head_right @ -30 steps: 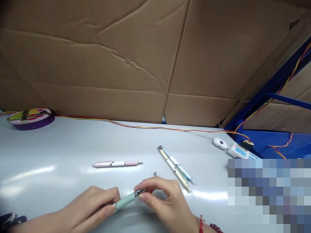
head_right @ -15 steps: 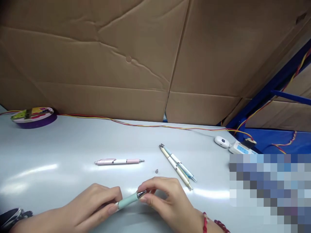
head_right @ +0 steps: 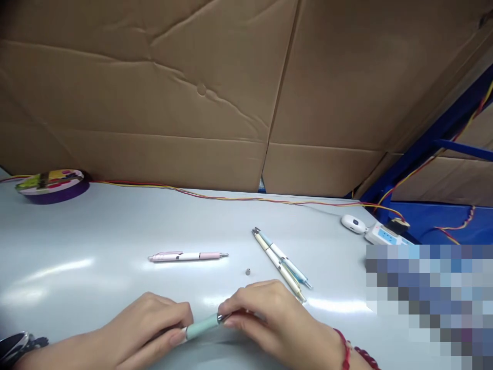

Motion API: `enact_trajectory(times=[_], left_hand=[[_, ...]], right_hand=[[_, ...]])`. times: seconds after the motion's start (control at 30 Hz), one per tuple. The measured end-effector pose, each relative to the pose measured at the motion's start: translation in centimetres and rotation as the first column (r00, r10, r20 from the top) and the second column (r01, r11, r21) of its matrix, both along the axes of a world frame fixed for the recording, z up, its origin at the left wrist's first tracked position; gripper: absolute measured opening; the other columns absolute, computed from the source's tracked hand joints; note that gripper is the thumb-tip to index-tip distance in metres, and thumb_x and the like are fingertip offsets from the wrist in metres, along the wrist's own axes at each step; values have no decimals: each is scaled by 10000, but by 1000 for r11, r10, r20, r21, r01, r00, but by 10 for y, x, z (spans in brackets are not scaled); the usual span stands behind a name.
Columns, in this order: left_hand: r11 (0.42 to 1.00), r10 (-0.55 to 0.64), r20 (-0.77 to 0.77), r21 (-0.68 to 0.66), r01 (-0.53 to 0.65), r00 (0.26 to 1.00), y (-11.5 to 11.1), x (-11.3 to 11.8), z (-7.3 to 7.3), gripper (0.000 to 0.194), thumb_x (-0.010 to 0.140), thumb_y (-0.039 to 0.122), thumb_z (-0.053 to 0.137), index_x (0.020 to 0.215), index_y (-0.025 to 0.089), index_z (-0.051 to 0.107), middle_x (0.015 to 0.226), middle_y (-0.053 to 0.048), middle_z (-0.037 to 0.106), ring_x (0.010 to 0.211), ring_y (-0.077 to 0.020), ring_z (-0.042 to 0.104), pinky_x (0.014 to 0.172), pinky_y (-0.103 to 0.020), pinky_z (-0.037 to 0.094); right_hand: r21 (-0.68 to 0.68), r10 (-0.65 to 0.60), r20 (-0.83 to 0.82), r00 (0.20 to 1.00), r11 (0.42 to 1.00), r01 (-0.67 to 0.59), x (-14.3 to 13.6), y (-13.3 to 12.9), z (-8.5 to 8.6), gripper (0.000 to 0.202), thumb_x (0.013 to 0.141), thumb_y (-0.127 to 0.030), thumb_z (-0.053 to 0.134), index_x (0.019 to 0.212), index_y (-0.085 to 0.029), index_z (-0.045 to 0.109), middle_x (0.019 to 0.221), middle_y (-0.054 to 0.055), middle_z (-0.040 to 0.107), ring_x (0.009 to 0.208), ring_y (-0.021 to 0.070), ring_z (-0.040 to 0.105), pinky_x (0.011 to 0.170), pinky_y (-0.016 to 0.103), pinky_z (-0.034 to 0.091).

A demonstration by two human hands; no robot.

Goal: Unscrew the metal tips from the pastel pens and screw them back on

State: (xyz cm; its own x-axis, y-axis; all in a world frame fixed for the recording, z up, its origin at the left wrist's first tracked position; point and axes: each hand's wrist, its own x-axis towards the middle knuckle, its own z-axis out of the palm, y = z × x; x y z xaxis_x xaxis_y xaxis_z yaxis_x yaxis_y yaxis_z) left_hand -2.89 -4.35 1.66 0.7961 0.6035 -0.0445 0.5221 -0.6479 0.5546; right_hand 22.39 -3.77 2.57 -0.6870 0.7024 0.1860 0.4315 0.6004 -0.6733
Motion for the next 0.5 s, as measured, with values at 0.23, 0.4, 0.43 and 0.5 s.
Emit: enact_trajectory(times=[0.23, 0.4, 0.43, 0.5], left_hand=[[1000, 6, 2, -2, -6, 1000, 2, 1, -6, 499, 1024, 476, 109, 863, 216, 503, 743, 5, 622, 651, -159, 579, 636, -227, 409], [1000, 12, -8, -24, -13, 1000, 2, 0, -4, 473, 1023, 455, 136, 825, 213, 490, 711, 7, 591, 629, -158, 557, 622, -222, 405], [1000, 11, -5, -29, -11, 1000, 2, 0, -3, 468, 1022, 453, 143, 820, 213, 490, 708, 7, 586, 625, -157, 551, 622, -223, 405], [999, 21, 16, -46, -20, 1000, 3, 0, -2, 450, 1019, 456, 167, 819, 213, 489, 721, 8, 584, 636, -158, 545, 632, -223, 404]], right_hand=[[82, 7, 118, 993, 996, -17, -2, -1, 1, 457, 978, -504, 309, 922, -180, 627, 718, 27, 653, 624, 132, 565, 595, 220, 395], [-77, -17, 116, 993, 997, 26, -3, -3, 2, 199, 967, -293, 424, 922, -207, 597, 776, 12, 675, 660, 121, 583, 625, 197, 410], [-104, -28, 106, 994, 994, 39, -4, -3, 0, 244, 966, -329, 416, 850, -202, 589, 722, 13, 663, 622, 125, 567, 603, 206, 404], [-198, -53, 33, 998, 979, 58, -10, -4, -7, 403, 975, -421, 355, 692, -195, 531, 581, 6, 602, 540, 121, 521, 574, 222, 392]])
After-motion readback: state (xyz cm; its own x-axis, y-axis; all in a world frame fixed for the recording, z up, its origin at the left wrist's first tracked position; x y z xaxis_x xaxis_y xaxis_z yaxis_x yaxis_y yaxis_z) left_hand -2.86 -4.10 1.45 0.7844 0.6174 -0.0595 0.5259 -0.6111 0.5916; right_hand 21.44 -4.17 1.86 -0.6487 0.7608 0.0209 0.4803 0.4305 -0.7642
